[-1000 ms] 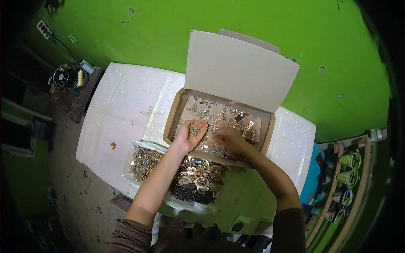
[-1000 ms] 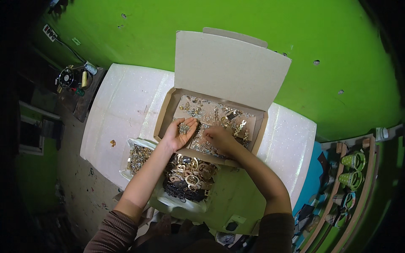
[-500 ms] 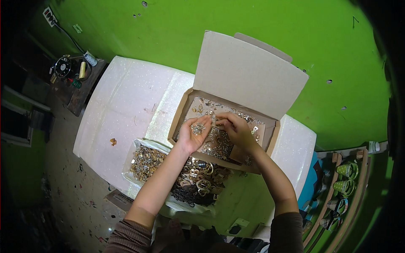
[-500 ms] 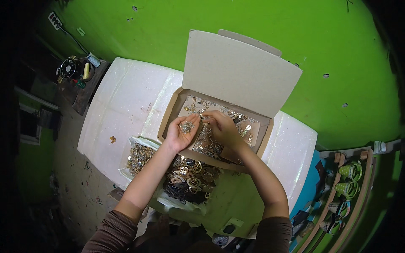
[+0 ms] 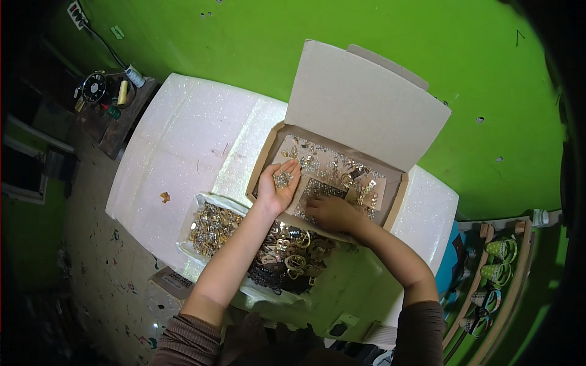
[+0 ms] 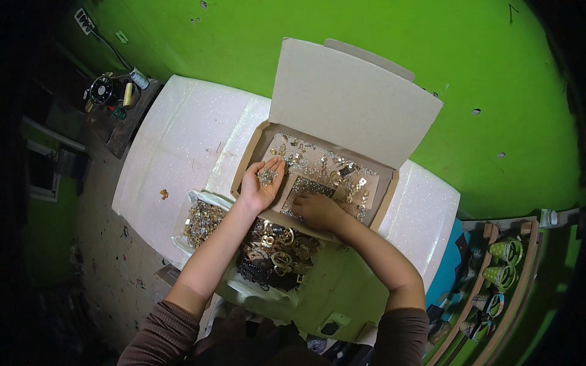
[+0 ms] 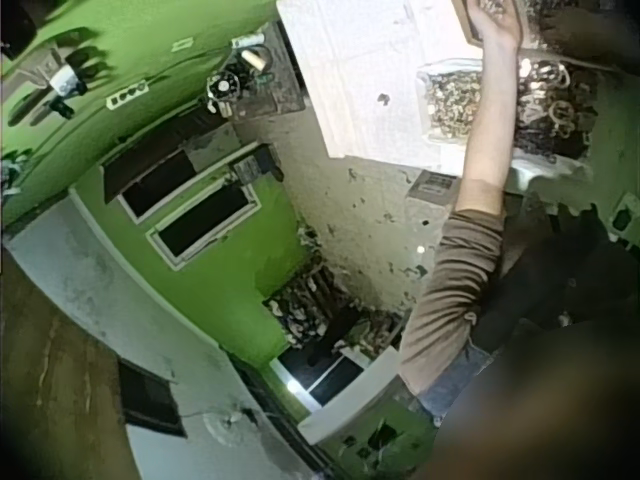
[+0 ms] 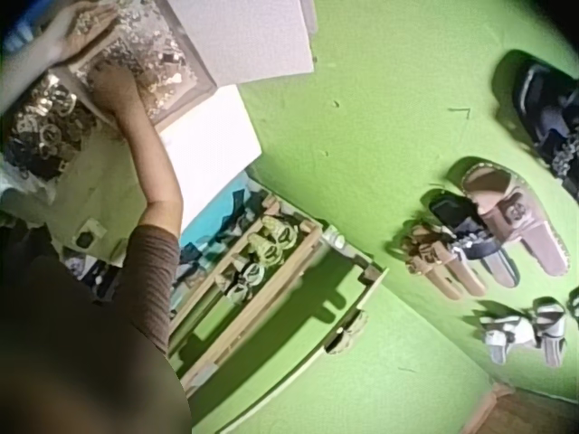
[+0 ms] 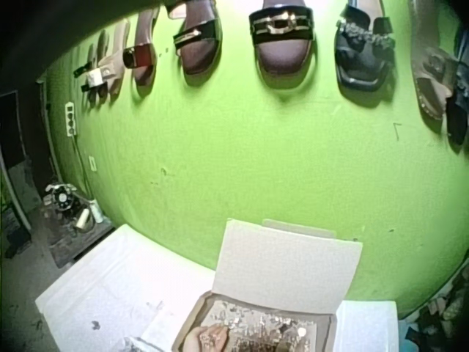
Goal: Sorting through various small metal shoe buckles and hardware pieces from a container into a cardboard box.
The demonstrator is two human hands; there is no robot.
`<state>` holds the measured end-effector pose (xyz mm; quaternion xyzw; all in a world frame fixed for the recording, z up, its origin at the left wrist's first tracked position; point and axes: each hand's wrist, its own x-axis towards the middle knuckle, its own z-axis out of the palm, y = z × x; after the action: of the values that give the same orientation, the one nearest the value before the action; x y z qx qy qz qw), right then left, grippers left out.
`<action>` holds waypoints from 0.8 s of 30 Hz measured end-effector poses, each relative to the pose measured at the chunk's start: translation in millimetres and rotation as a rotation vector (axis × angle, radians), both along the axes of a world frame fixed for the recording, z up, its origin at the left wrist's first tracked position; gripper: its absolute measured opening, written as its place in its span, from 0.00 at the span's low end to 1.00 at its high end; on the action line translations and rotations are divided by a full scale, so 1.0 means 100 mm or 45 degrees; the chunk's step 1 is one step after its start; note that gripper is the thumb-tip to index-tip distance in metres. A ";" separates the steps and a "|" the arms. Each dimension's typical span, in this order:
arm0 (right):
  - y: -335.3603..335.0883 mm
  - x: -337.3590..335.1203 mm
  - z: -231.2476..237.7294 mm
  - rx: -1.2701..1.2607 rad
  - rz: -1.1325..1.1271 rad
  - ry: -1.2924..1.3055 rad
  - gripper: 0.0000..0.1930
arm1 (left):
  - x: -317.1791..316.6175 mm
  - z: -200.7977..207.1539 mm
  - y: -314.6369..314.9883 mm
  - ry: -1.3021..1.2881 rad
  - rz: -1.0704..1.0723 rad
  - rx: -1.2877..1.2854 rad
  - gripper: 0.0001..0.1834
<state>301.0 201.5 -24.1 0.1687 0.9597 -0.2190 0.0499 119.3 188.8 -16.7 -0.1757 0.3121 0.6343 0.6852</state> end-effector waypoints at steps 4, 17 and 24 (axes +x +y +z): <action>0.10 0.17 0.04 -0.082 0.084 0.026 0.23 | 0.05 0.00 0.00 -0.004 -0.004 0.013 0.16; -0.07 0.19 -0.07 -0.025 0.064 -0.057 0.16 | 0.05 -0.01 0.00 0.046 -0.029 -0.048 0.16; -0.02 0.16 -0.19 -0.090 0.059 -0.016 0.07 | 0.05 -0.03 0.00 0.011 -0.042 -0.034 0.14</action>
<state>316.8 199.2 -42.7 0.1460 0.9547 -0.2506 0.0667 124.5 189.3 -19.3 -0.1769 0.3266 0.6193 0.6917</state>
